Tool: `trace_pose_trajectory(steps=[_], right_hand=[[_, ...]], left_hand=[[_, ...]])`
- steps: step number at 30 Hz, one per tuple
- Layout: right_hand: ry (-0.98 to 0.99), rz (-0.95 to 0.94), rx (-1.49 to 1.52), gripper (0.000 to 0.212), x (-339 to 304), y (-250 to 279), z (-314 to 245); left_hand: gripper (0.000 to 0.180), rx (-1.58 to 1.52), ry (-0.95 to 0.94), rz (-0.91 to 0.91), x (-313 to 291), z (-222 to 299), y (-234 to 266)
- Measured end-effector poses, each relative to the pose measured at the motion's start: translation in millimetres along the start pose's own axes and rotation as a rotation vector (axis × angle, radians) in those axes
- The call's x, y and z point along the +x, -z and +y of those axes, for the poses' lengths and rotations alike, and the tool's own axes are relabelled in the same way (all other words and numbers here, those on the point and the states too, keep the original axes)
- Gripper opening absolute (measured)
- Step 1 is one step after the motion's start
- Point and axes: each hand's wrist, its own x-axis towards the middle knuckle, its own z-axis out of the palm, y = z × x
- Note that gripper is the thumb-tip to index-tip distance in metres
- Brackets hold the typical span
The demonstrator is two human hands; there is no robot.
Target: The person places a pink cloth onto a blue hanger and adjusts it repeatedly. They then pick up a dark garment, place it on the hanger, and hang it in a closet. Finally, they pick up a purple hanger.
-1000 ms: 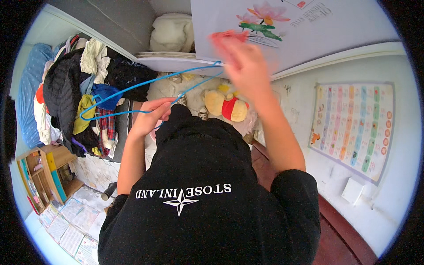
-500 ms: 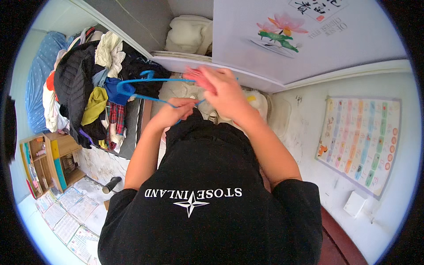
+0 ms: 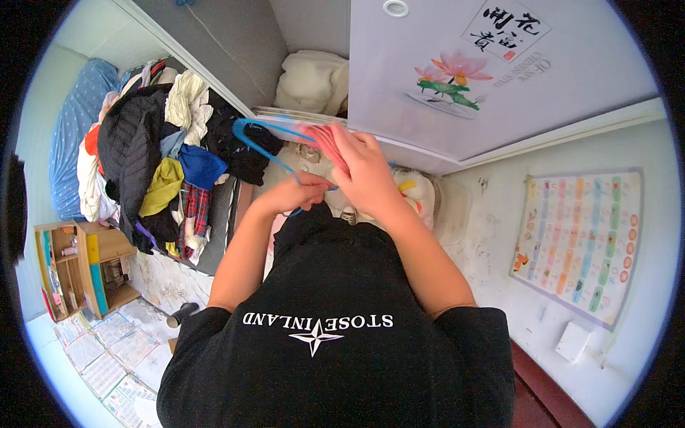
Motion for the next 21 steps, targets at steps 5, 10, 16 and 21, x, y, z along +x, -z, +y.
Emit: trace_pose_trajectory(steps=[5, 10, 16, 21], right_hand=[[-0.247, 0.02, -0.145, 0.066, -32.3, -22.7, 61.0], [-0.432, -0.078, 0.47, 0.063, 4.9, -0.8, -10.3], [-0.216, 0.009, -0.016, 0.063, -25.2, -14.2, 47.6], [-0.303, -0.118, 0.07, 0.059, -29.4, -20.3, 58.2]], left_hand=[[0.028, -0.189, 0.039, 0.039, -19.7, 2.3, 22.1], [0.021, 0.332, 0.138, -0.024, 26.7, -34.2, 6.3], [0.026, 0.207, 0.064, -0.062, -9.1, 35.5, 29.9], [0.027, 0.247, 0.195, -0.045, -11.3, 32.7, 47.5]])
